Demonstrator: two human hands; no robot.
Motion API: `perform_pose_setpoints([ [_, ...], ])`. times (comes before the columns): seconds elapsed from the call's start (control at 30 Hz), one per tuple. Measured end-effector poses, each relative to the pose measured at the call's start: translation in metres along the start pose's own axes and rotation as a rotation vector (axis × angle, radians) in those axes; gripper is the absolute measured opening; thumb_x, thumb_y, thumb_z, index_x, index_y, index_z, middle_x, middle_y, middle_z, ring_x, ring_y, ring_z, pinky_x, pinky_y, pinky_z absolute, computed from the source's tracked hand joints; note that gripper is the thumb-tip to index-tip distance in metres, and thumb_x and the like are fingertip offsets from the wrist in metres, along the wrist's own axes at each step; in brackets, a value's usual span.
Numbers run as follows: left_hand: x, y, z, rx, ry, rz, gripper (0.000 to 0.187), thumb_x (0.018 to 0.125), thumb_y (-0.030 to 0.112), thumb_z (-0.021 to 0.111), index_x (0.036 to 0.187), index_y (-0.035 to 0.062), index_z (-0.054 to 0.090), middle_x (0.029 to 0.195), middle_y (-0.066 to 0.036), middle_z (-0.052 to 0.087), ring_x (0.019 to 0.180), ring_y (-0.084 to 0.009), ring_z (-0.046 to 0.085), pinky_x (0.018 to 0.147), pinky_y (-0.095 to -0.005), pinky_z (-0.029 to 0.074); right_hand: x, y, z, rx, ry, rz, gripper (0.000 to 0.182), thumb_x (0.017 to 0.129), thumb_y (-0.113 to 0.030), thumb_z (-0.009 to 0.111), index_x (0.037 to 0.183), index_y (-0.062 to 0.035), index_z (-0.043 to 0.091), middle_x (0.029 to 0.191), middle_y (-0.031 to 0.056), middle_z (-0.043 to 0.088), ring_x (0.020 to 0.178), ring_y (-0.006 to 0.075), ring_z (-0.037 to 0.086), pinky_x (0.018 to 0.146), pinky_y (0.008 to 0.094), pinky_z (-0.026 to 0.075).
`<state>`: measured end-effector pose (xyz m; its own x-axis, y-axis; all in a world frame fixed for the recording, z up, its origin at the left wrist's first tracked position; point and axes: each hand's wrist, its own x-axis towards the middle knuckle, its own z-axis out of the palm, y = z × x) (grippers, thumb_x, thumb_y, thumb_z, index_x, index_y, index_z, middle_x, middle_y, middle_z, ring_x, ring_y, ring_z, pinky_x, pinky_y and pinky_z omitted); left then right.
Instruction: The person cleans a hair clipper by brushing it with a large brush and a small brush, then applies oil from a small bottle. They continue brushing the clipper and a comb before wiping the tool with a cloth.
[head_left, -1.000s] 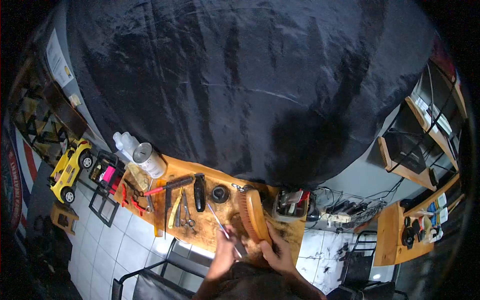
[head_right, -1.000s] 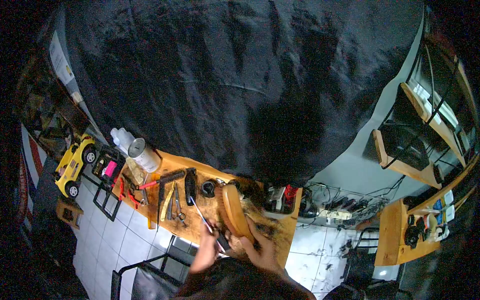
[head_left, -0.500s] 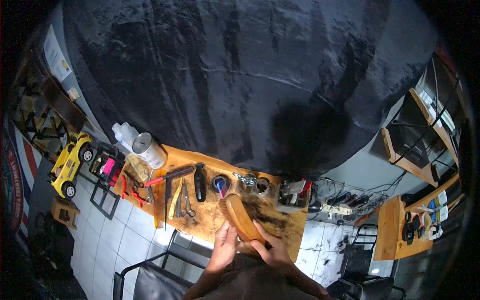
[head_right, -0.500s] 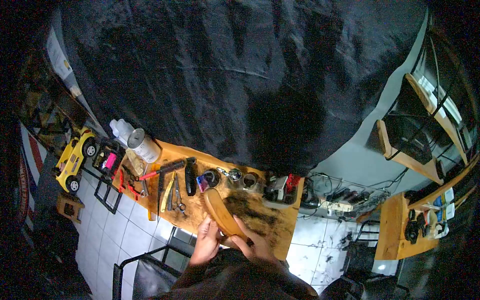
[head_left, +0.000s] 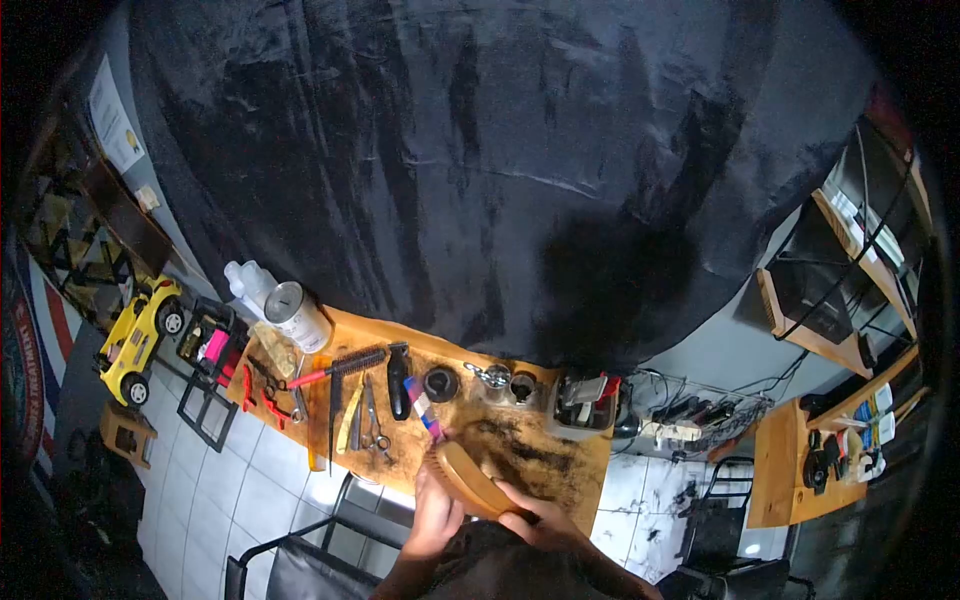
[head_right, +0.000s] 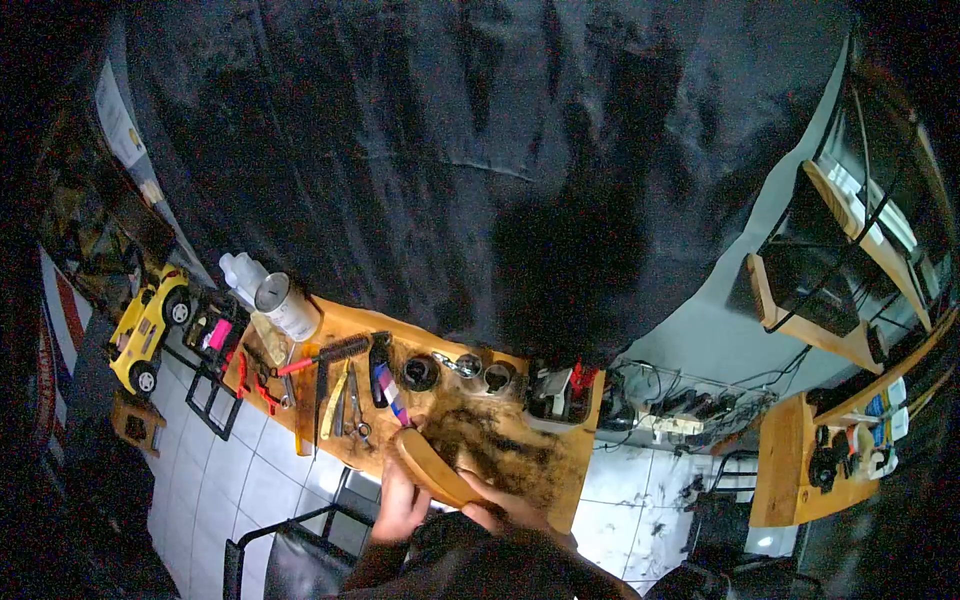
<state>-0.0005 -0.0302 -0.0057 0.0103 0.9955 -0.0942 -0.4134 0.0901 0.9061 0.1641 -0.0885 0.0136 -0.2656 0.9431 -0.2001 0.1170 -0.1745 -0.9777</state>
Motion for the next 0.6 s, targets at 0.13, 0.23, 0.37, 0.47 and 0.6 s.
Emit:
perform_pose_setpoints([
  [0.13, -0.018, -0.002, 0.022, -0.16, -0.033, -0.367, 0.039, 0.101, 0.034, 0.036, 0.117, 0.0021, 0.051, 0.104, -0.007, 0.059, 0.095, -0.0165, 0.057, 0.084, -0.0321, 0.046, 0.015, 0.002, 0.017, 0.096, 0.317, -0.174, 0.054, 0.09, -0.013, 0.056, 0.138, 0.0003, 0.037, 0.119, 0.0129, 0.059, 0.11, 0.0157, 0.053, 0.096, 0.0264, 0.037],
  [0.23, -0.022, -0.027, 0.013, 0.113, -0.244, -0.223, 0.041, 0.102, 0.032, 0.034, 0.123, 0.001, 0.048, 0.106, -0.007, 0.058, 0.094, -0.0132, 0.054, 0.084, -0.028, 0.043, 0.022, 0.001, 0.001, 0.038, 0.338, -0.151, 0.052, 0.091, -0.011, 0.056, 0.139, -0.0013, 0.037, 0.127, 0.0118, 0.054, 0.111, 0.0137, 0.052, 0.095, 0.0254, 0.039],
  [0.37, -0.028, -0.006, 0.027, -0.151, -0.187, -0.378, 0.041, 0.101, 0.029, 0.036, 0.134, 0.0041, 0.04, 0.1, -0.006, 0.057, 0.085, -0.0121, 0.054, 0.07, -0.0254, 0.047, 0.025, -0.006, -0.007, 0.079, 0.344, -0.12, 0.053, 0.092, -0.011, 0.056, 0.14, -0.002, 0.036, 0.124, 0.014, 0.056, 0.109, 0.0139, 0.053, 0.095, 0.027, 0.04],
  [0.47, -0.016, -0.001, 0.013, -0.125, -0.205, -0.276, 0.043, 0.101, 0.027, 0.039, 0.138, 0.0059, 0.035, 0.099, -0.005, 0.055, 0.081, -0.0127, 0.054, 0.063, -0.0246, 0.047, 0.018, 0.001, -0.01, -0.043, 0.302, -0.165, 0.054, 0.09, -0.016, 0.06, 0.138, -0.004, 0.039, 0.127, 0.0148, 0.055, 0.114, 0.0161, 0.052, 0.098, 0.0285, 0.038],
  [0.6, -0.005, 0.007, -0.006, 0.571, -0.337, 0.175, 0.032, 0.095, 0.007, 0.044, 0.125, -0.0005, 0.05, 0.09, -0.007, 0.056, 0.077, -0.0128, 0.053, 0.065, -0.0253, 0.046, 0.013, -0.008, -0.007, -0.26, 0.19, -0.077, 0.054, 0.087, -0.023, 0.065, 0.137, -0.0119, 0.044, 0.132, 0.0136, 0.052, 0.124, 0.0218, 0.047, 0.105, 0.0314, 0.031],
])
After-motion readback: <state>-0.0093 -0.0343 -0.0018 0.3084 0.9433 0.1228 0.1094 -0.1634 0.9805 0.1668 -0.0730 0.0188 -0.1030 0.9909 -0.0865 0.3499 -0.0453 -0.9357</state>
